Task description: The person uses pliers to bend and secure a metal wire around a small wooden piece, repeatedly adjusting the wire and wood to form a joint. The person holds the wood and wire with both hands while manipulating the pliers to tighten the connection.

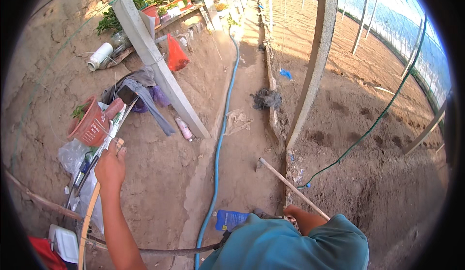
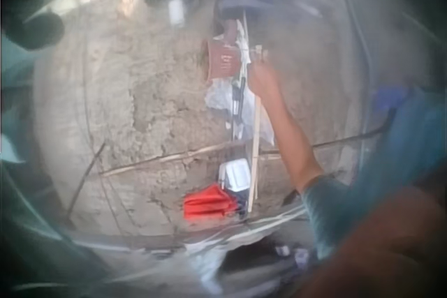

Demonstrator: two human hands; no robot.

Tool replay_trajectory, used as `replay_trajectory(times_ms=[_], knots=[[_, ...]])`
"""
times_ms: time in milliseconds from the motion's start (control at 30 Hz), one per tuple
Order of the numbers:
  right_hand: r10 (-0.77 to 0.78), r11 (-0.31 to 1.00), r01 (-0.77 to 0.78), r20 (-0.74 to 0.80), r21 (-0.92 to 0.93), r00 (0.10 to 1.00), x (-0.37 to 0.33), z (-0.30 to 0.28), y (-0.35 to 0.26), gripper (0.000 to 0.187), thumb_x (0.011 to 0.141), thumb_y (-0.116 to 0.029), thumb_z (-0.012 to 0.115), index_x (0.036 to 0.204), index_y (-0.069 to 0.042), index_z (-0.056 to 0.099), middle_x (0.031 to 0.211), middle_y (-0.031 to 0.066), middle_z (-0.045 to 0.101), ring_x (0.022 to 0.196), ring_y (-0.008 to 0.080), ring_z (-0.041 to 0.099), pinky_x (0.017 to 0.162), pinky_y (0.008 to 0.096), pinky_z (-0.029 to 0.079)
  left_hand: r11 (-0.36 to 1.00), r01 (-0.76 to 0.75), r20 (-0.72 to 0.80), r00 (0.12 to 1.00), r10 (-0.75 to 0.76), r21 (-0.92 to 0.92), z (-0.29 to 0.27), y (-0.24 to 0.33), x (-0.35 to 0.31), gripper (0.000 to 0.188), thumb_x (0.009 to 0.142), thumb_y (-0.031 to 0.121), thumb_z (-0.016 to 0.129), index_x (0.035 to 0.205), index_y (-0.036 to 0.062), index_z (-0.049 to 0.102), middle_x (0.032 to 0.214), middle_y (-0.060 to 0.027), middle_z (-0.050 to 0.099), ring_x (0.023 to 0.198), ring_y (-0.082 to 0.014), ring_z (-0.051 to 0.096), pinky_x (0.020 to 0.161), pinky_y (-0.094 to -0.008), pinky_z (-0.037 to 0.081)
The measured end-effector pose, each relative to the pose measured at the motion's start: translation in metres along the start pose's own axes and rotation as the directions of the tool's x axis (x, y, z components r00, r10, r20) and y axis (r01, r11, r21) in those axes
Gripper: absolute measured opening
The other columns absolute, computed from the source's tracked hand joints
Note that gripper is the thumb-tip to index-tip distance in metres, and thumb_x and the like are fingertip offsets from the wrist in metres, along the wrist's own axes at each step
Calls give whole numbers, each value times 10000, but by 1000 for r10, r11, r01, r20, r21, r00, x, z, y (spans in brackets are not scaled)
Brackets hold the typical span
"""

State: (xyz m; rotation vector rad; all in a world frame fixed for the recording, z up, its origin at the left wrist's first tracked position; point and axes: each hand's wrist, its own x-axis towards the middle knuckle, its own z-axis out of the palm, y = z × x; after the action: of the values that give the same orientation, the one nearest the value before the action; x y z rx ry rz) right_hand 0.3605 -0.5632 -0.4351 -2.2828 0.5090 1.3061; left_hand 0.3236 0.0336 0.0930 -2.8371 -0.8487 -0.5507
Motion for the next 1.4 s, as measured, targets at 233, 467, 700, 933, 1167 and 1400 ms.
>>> replay_trajectory(times_ms=[233,467,700,933,1167,1400], knots=[[-101,977,114,78,-181,992,-28,4,-46,350,902,-265,639,1043,34,753,918,200,751,714,309,744,577,463,576,1000,6,-12,1000,-5,14,-12,4,-10,424,1003,342,667,1397,193,614,1089,-192,730,991,-414,716,819,-536,544],[-286,840,281,62,-464,956,38,16,-11,574,900,-498,622,1188,-25,770,1252,249,729,1184,413,695,1021,484,540,997,45,-20,999,-44,59,-7,9,-10,411,997,342,677,1354,145,628,1092,-188,727,1004,-412,714,826,-529,548],[-151,922,168,75,-349,986,18,-10,-24,371,882,-317,666,1043,-6,789,1019,218,776,832,324,784,658,449,612,996,49,-56,997,-45,76,-14,11,-19,400,996,340,681,1336,135,636,1103,-189,714,995,-411,715,821,-524,549],[-167,860,216,146,-462,975,3,-12,-31,441,864,-368,678,1077,1,789,1060,234,772,955,363,773,809,453,613,998,30,-75,997,-26,52,-15,11,-22,394,994,326,688,1340,145,636,1088,-190,713,988,-410,713,816,-523,546],[-232,869,252,99,-426,968,14,18,-19,580,875,-473,651,1242,-36,757,1311,236,710,1234,408,674,1040,469,532,999,-7,-49,999,9,37,-13,9,-19,403,1003,327,679,1361,152,615,1070,-196,711,986,-411,707,803,-524,542],[-219,870,221,55,-441,974,21,33,-5,568,893,-482,631,1217,-36,767,1295,230,718,1222,397,682,1024,458,534,999,-23,-50,998,25,40,-12,6,-16,406,1010,343,669,1360,144,616,1052,-190,728,965,-400,718,805,-519,545]])
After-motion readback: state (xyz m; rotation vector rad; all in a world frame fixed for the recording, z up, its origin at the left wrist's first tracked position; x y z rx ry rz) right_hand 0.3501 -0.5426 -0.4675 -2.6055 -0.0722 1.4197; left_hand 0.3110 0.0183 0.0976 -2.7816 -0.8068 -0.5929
